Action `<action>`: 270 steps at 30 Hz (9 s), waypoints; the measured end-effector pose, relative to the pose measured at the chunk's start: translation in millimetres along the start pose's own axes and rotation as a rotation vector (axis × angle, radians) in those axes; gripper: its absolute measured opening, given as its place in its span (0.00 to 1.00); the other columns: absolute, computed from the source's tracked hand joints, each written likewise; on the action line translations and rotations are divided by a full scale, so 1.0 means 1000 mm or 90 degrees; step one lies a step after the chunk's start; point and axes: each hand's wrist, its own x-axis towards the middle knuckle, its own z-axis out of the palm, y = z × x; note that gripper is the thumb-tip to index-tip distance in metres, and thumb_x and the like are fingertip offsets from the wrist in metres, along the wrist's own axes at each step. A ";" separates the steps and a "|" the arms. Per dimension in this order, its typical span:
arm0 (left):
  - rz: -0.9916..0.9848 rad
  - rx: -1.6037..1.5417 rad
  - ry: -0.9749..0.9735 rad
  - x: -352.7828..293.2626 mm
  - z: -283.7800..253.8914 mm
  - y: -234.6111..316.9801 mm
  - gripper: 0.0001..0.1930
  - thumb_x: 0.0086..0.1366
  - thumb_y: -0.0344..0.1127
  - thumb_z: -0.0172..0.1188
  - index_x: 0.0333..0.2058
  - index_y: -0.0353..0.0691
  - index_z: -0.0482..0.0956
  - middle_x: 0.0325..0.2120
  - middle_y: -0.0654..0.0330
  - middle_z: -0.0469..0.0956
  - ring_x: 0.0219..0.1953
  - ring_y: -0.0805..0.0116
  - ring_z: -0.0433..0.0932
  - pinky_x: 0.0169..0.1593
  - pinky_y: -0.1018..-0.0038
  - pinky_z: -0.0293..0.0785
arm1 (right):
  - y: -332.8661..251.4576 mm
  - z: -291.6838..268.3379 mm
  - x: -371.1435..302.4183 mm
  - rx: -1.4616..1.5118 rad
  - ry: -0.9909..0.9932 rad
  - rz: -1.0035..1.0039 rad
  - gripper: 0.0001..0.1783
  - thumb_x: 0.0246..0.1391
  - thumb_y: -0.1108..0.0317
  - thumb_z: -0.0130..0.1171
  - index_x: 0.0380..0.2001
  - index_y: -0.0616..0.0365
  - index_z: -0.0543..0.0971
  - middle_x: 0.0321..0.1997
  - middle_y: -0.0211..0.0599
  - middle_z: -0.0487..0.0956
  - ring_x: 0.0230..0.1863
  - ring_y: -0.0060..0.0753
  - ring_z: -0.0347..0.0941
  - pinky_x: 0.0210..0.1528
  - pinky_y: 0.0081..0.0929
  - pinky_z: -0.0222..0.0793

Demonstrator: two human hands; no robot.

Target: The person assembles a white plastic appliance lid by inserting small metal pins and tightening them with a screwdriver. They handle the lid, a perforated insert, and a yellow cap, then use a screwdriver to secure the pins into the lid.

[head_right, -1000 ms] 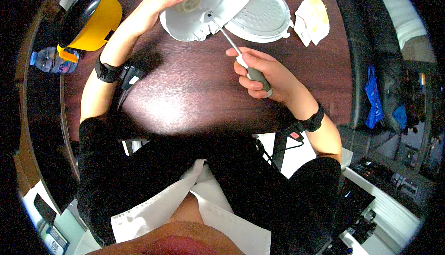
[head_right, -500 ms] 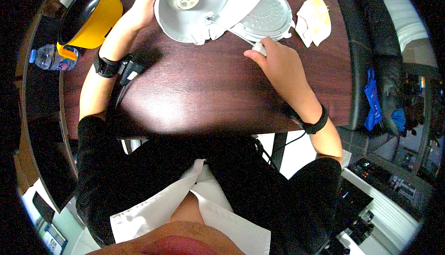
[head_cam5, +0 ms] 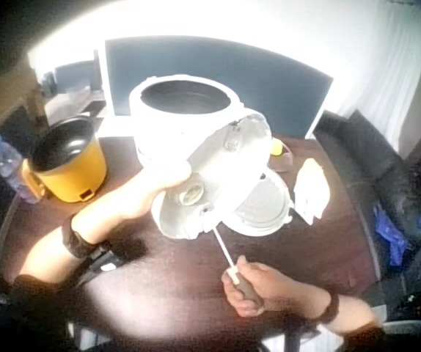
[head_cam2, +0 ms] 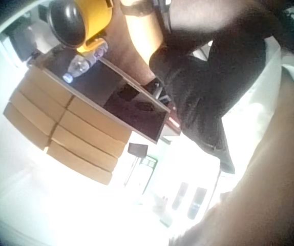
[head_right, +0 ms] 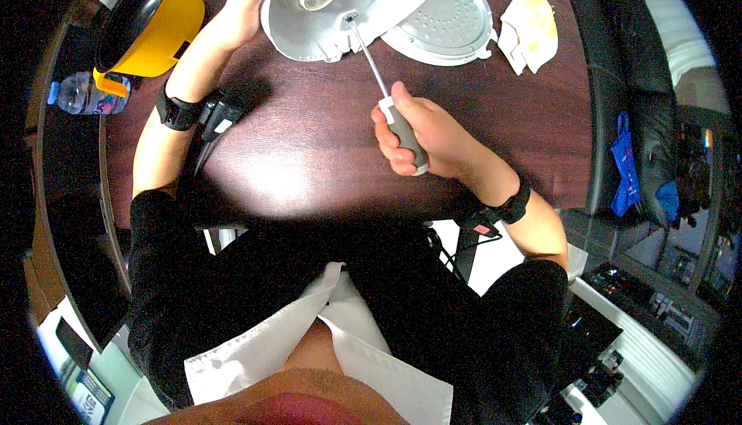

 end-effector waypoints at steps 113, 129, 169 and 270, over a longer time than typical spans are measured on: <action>-0.124 -0.174 0.017 -0.004 0.011 0.021 0.29 0.64 0.43 0.55 0.57 0.29 0.62 0.49 0.49 0.72 0.48 0.64 0.74 0.50 0.72 0.75 | -0.031 -0.005 -0.020 -0.782 0.239 -0.194 0.18 0.63 0.58 0.47 0.32 0.64 0.75 0.19 0.37 0.71 0.20 0.34 0.68 0.27 0.29 0.64; -0.119 -0.154 0.013 -0.005 0.011 0.030 0.29 0.64 0.43 0.56 0.57 0.30 0.63 0.49 0.50 0.72 0.48 0.64 0.75 0.50 0.71 0.75 | -0.014 0.007 -0.023 -0.123 0.084 0.045 0.25 0.67 0.49 0.37 0.45 0.63 0.69 0.21 0.23 0.65 0.11 0.13 0.56 0.09 0.14 0.49; -0.114 -0.199 0.061 0.005 0.014 0.018 0.35 0.61 0.54 0.52 0.59 0.35 0.60 0.52 0.46 0.68 0.52 0.60 0.71 0.50 0.65 0.75 | -0.066 -0.027 -0.054 -1.047 0.381 -0.259 0.21 0.48 0.53 0.66 0.28 0.60 0.74 0.21 0.38 0.76 0.24 0.38 0.73 0.27 0.31 0.65; 0.061 -0.020 0.169 -0.049 0.003 -0.013 0.51 0.52 0.65 0.61 0.63 0.33 0.53 0.60 0.48 0.62 0.58 0.60 0.66 0.60 0.65 0.65 | -0.020 0.005 -0.020 -1.073 0.335 -0.467 0.16 0.54 0.67 0.58 0.44 0.62 0.73 0.40 0.50 0.78 0.40 0.54 0.76 0.39 0.38 0.73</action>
